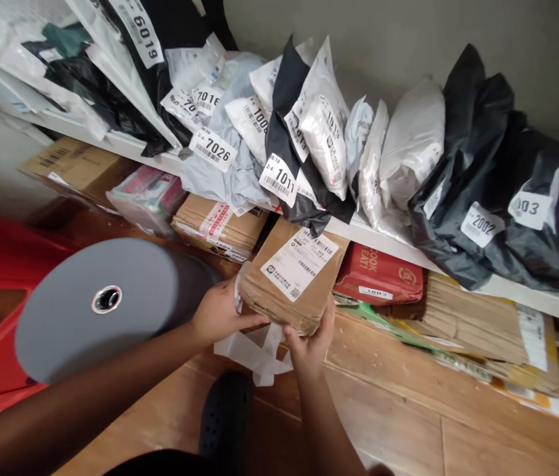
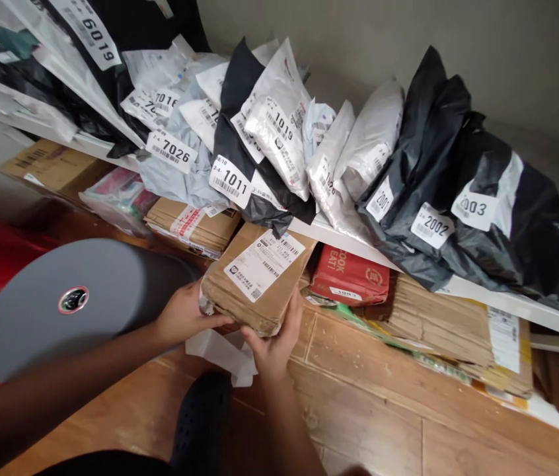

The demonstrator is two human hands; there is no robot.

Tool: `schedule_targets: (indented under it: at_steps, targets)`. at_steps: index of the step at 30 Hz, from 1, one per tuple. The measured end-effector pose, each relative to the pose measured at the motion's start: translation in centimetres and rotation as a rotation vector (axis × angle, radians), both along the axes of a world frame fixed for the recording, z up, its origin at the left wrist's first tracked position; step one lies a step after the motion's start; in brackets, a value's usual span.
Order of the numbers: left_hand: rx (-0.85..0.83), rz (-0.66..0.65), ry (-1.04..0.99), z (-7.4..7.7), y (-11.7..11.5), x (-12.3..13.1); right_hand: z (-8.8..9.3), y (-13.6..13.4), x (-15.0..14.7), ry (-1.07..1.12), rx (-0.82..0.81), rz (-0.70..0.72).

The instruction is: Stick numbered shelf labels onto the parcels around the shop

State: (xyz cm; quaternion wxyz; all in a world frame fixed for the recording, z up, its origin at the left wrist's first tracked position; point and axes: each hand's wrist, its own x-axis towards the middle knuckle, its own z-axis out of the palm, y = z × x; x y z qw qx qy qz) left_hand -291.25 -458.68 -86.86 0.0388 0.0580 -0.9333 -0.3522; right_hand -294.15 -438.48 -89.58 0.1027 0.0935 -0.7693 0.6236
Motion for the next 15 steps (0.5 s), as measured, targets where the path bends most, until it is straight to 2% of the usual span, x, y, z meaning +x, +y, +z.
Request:
schedule_targets:
  at_steps: [6, 9, 13, 15]
  targets:
    - [0.022, 0.05, 0.042, -0.9, 0.6, 0.1, -0.7, 0.5, -1.7, -0.022, 0.032, -0.007]
    - [0.046, 0.097, 0.053, -1.2, 1.4, 0.5, 0.0, 0.7, -2.7, -0.032, 0.04, 0.064]
    - [0.058, 0.142, 0.047, -1.1, 2.3, 0.6, 1.3, 1.1, -4.7, -0.114, -0.101, 0.189]
    - [0.064, 0.164, 0.022, -0.9, 2.3, 0.3, 2.0, 1.0, -5.8, -0.127, -0.12, 0.25]
